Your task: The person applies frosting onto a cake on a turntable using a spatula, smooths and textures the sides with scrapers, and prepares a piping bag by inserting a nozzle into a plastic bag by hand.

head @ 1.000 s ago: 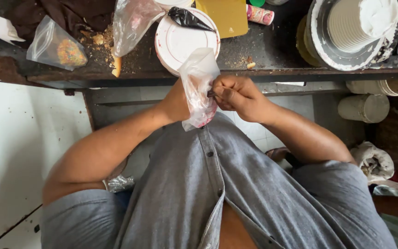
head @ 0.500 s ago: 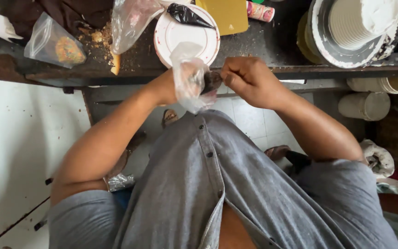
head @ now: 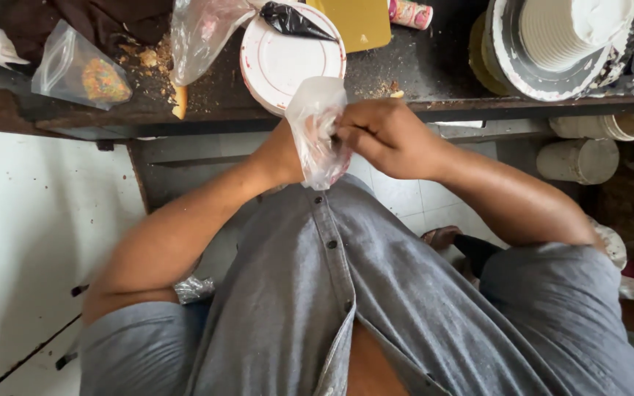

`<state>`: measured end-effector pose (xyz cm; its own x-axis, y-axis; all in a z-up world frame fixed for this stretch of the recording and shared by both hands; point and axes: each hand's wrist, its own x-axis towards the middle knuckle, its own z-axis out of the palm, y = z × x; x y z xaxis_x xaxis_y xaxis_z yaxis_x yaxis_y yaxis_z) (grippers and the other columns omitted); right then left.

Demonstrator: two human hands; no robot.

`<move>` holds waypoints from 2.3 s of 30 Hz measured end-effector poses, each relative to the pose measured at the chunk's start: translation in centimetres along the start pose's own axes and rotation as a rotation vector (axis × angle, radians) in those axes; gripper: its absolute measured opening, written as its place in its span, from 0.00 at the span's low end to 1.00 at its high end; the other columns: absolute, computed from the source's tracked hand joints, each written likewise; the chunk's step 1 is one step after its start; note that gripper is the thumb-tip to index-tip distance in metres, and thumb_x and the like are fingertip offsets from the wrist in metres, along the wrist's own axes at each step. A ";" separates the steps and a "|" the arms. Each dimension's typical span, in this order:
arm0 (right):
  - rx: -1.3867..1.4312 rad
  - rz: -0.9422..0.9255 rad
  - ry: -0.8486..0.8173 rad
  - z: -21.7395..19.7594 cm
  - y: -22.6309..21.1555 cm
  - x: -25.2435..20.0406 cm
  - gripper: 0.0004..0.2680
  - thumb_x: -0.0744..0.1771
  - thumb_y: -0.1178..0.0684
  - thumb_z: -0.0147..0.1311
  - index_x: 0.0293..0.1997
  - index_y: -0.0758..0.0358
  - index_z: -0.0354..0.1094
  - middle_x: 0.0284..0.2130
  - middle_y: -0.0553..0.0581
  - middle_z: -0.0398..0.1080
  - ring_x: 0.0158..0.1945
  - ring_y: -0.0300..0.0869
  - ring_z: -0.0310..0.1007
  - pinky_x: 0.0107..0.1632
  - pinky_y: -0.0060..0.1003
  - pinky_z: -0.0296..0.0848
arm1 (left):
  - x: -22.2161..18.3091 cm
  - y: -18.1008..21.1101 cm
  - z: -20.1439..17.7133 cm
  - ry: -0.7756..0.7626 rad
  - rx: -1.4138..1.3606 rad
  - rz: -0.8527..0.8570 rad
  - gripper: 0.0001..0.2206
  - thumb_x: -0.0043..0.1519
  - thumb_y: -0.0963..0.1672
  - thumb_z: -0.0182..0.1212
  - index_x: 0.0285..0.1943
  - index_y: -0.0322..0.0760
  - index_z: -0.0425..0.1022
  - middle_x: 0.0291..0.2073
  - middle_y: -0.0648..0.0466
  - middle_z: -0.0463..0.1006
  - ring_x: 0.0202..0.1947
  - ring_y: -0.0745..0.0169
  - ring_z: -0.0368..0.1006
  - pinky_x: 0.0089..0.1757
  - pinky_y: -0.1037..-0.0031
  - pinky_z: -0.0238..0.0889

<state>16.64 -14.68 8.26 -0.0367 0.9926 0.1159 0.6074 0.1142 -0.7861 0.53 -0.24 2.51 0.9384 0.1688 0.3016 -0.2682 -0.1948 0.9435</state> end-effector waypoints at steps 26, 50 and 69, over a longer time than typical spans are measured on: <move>0.470 0.254 0.154 2.4 4.1 0.1 0.05 0.71 0.58 0.48 0.36 0.66 0.62 0.25 0.52 0.61 0.26 0.35 0.57 0.30 0.34 0.58 | 0.2 -7.6 1.3 0.150 0.068 0.064 0.08 0.59 0.40 0.63 0.43 0.30 0.73 0.33 0.48 0.76 0.33 0.58 0.72 0.37 0.67 0.67; 0.262 0.102 0.236 2.0 -0.4 -3.3 0.08 0.61 0.71 0.37 0.29 0.72 0.65 0.24 0.57 0.68 0.26 0.39 0.66 0.30 0.35 0.65 | -2.7 -2.8 1.6 -0.022 0.097 0.091 0.11 0.54 0.42 0.70 0.42 0.35 0.74 0.36 0.51 0.77 0.37 0.56 0.74 0.41 0.67 0.68; 0.192 0.092 0.267 0.5 -1.4 -5.0 0.08 0.61 0.70 0.38 0.31 0.72 0.66 0.24 0.56 0.68 0.26 0.38 0.67 0.30 0.34 0.66 | -3.8 -0.9 2.1 -0.066 -0.606 -0.178 0.10 0.64 0.40 0.67 0.49 0.32 0.72 0.38 0.52 0.77 0.36 0.65 0.74 0.38 0.72 0.72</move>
<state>15.62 -19.74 8.49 0.2355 0.9562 0.1740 0.4370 0.0558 -0.8977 -2.29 -2.75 0.19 0.9863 0.0840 0.1418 -0.1640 0.4160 0.8945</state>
